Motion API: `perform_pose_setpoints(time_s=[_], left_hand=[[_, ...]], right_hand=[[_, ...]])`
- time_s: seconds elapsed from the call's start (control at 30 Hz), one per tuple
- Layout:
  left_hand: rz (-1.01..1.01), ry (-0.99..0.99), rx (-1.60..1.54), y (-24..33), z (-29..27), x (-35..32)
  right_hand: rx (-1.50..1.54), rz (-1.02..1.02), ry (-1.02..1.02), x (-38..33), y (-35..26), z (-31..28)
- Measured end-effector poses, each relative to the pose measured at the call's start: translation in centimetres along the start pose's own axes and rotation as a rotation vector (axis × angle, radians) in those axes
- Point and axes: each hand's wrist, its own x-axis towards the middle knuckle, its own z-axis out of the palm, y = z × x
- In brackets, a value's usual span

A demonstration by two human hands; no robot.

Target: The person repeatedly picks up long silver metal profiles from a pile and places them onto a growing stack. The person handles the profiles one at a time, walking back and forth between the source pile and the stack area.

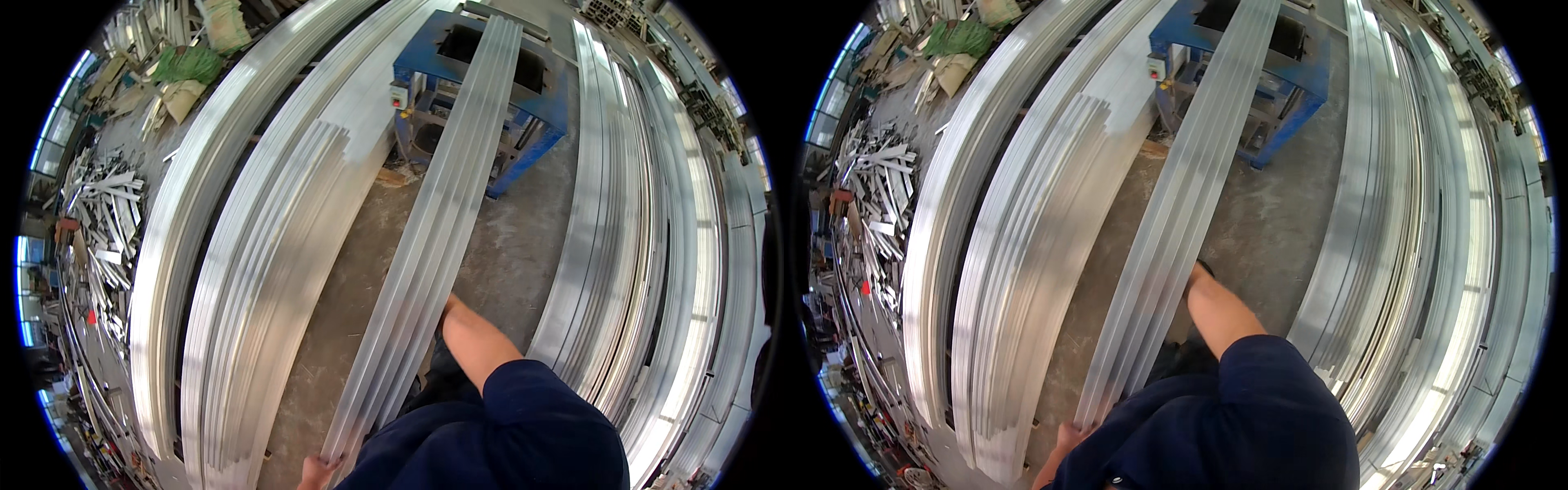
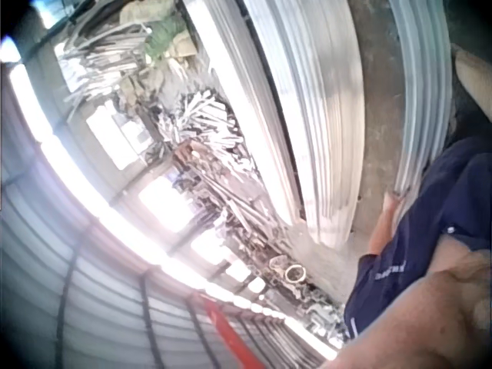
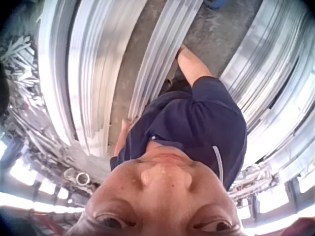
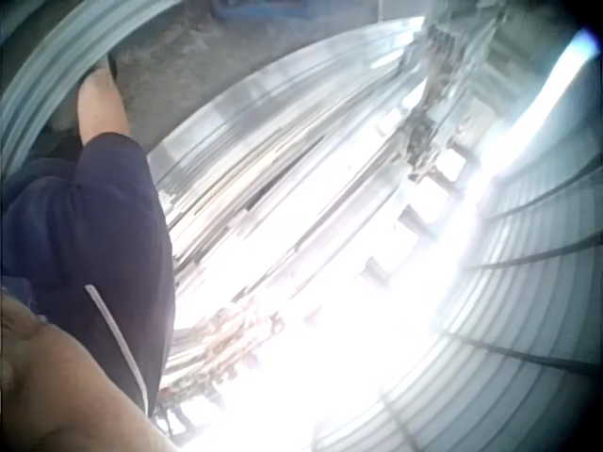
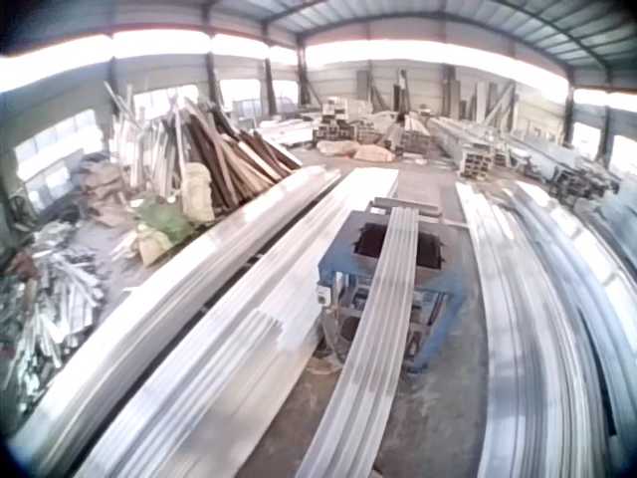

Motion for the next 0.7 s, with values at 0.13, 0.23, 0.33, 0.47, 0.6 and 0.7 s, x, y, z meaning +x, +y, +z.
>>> perform_pose_setpoints(time_s=[0.13, 0.23, 0.33, 0.47, 0.6, 0.7], left_hand=[[0.093, 0.059, -0.025, -11.6, -0.5, -3.6], [-0.065, -0.058, -0.025, -13.2, -2.2, -5.9], [-0.073, -0.133, -0.278, -17.4, -0.5, -6.8], [0.009, -0.207, -0.534, -15.6, 0.5, -7.1], [-0.020, 0.089, -0.124, -14.5, 5.2, -4.8], [-0.010, 0.357, -0.196, -2.9, 1.3, -4.9]], right_hand=[[0.423, 0.147, -0.481, -1.0, 10.6, 2.4], [0.519, 0.233, -0.734, -1.1, 15.8, 3.8], [0.280, 0.212, -0.635, -4.4, 18.2, 4.4], [0.106, 0.110, -0.091, -4.4, 17.4, -3.0], [-0.375, 0.104, 0.852, -8.6, 12.4, 4.7], [-0.585, -0.067, 0.861, -7.1, 8.3, 0.2]])
